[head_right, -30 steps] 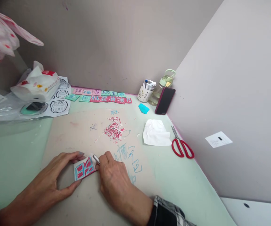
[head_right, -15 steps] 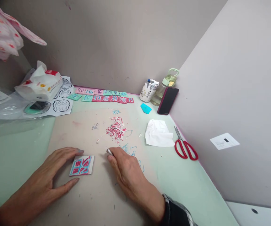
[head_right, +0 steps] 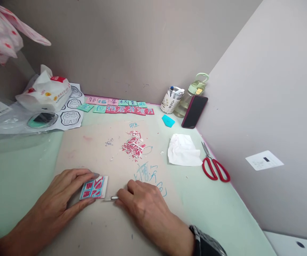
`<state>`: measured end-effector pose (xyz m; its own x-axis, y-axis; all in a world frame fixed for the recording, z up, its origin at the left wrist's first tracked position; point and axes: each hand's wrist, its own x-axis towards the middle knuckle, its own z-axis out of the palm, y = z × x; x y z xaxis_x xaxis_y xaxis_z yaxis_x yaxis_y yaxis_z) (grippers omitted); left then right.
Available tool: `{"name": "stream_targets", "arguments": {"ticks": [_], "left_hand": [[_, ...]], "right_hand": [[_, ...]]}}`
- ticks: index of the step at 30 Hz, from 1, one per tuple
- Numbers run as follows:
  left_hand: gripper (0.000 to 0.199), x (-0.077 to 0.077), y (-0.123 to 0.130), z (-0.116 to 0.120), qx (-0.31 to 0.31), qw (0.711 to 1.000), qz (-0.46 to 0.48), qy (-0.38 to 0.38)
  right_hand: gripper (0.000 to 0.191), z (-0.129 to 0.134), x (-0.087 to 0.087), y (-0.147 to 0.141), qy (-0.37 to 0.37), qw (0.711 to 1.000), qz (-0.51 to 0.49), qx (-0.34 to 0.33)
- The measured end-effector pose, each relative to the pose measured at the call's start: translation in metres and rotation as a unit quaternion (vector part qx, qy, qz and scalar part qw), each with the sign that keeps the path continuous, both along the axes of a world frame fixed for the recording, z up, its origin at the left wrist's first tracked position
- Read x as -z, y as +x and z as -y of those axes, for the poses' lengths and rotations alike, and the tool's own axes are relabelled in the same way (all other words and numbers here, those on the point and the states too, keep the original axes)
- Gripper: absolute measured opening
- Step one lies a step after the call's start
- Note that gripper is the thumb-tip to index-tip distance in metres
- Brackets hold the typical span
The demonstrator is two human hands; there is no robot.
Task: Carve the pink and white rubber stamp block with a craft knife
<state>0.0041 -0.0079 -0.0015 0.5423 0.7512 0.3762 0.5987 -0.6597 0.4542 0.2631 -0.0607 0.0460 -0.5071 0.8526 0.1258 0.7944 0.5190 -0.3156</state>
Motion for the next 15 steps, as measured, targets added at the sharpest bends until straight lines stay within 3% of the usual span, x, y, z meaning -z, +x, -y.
{"name": "stream_targets", "arguments": {"ticks": [9, 15], "left_hand": [[0.037, 0.005, -0.004, 0.0, 0.002, 1.0, -0.016, -0.002], [0.037, 0.007, -0.004, 0.0, 0.006, 1.0, -0.021, 0.0]], "right_hand": [[0.017, 0.004, 0.012, -0.002, 0.012, 1.0, 0.011, 0.018], [0.016, 0.001, 0.014, -0.007, 0.032, 0.999, 0.008, 0.016]]}}
